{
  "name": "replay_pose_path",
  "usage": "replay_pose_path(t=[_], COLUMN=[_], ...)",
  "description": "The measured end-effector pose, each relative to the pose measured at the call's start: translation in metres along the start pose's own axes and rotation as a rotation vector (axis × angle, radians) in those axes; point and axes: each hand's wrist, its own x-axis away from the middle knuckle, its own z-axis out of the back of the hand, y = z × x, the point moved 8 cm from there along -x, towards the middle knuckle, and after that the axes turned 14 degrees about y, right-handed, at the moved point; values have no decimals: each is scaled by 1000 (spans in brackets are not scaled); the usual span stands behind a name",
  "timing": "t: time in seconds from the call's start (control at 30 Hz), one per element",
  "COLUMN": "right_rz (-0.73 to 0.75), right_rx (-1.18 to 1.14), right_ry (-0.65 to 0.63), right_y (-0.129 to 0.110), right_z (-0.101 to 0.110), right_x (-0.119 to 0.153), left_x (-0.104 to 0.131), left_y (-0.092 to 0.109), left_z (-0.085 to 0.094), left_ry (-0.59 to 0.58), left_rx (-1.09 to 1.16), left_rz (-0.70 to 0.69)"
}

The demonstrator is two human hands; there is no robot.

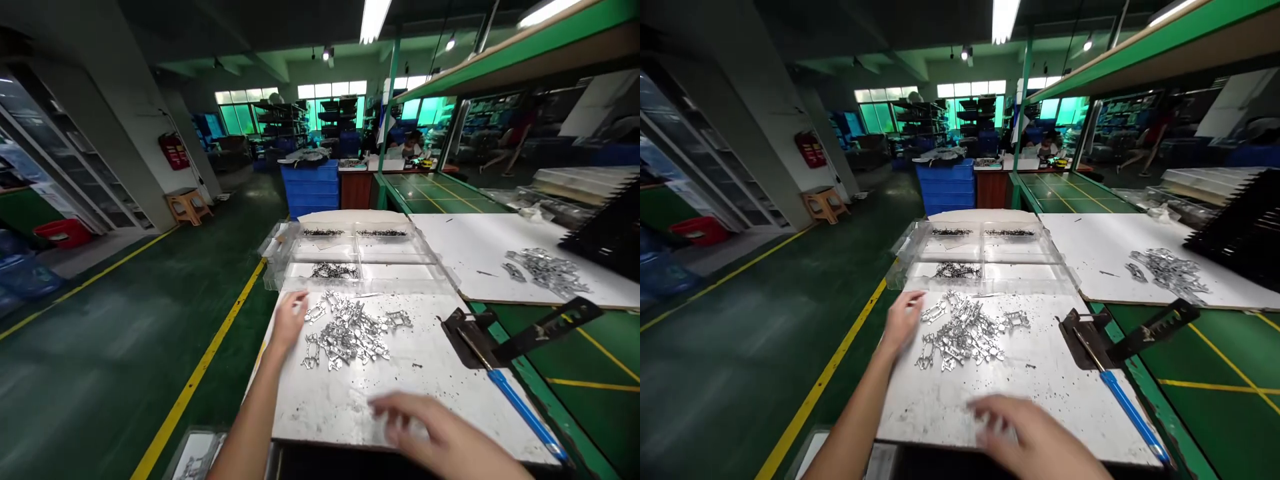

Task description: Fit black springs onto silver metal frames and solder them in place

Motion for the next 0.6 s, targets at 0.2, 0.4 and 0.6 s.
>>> replay_pose_path(t=[0.2, 0.4, 0.6], right_rz=[435, 389, 394], right_rx=[298, 668, 785], right_ry=[71, -69, -214], right_y=[-123, -106, -90], right_z=[-5, -81, -118], right_x=[-201, -338, -382], left_x=[-9, 0, -5], left_y=[-4, -16, -23], left_z=[-114, -117, -114], left_ry=[-399, -458, -496], left_rx=[-208, -249, -196], left_rz=[-199, -174, -73])
